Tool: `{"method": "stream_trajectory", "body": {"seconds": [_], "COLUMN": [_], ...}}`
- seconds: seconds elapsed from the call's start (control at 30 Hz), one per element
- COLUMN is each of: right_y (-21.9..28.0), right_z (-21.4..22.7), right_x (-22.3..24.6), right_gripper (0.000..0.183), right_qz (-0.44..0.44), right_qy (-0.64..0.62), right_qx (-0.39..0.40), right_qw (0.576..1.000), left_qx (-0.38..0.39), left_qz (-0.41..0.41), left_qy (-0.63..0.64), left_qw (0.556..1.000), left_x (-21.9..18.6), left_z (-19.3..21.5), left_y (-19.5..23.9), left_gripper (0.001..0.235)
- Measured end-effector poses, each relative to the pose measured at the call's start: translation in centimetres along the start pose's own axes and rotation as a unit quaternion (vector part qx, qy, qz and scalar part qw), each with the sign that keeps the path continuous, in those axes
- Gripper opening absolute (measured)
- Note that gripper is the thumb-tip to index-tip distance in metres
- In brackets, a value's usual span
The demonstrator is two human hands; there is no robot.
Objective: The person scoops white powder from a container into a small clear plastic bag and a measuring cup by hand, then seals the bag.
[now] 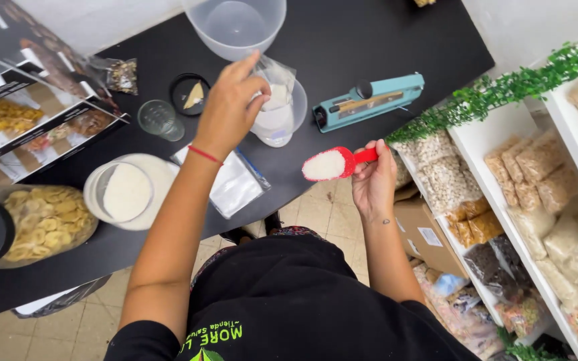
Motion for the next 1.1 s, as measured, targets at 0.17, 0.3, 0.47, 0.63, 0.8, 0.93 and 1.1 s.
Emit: {"method": "stream_trajectory", "body": {"seconds": [0.17,0.3,0.47,0.63,0.8,0.93,1.1], "right_y": [-3.0,-5.4,-7.7,-6.2,-2.4,0.6,0.7], "right_z": [1.7,-0.1,-4.5,-10.1,-15.3,-18.0,-18.0], "right_x": [-0.5,-0.5,0.0,0.6,-0.6,-1.3,1.1], "right_gripper": [0.023,0.023,0.023,0.024,0.01,0.012,0.013], "right_qz": [0.02,0.045,0.111,0.217,0.562,0.663,0.715], "right_qy": [-0.002,0.001,0.029,0.087,0.391,0.425,0.385], "right_qx": [-0.049,-0.064,-0.018,0.065,0.235,0.31,0.295], "right_qw": [0.999,0.997,0.993,0.97,0.691,0.533,0.504], "left_qx": [0.066,0.083,0.083,0.065,0.059,0.059,0.037], "left_qz": [0.021,0.056,0.06,0.044,0.072,0.072,0.07], "left_qy": [-0.053,-0.101,-0.127,-0.14,-0.163,-0.162,-0.154], "left_qw": [0.996,0.99,0.987,0.987,0.982,0.982,0.985], "left_x": [4.5,4.1,2.8,3.2,1.1,4.3,1.9], "left_z": [-8.0,-8.4,-7.6,-8.2,-6.1,-8.1,-6.9], "left_y": [4.8,6.3,5.9,6.1,4.7,5.8,3.5], "left_gripper": [0.008,0.006,0.006,0.009,0.008,0.007,0.006]}}
Point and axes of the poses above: each hand's wrist, its own y-axis away from the middle knuckle, its own z-axis out of the back of the hand, x = y × z, the point moved 6 cm from there along -y, towards the middle knuckle, and after that the axes turned 15 degrees about -x, right-handed, at the moved point
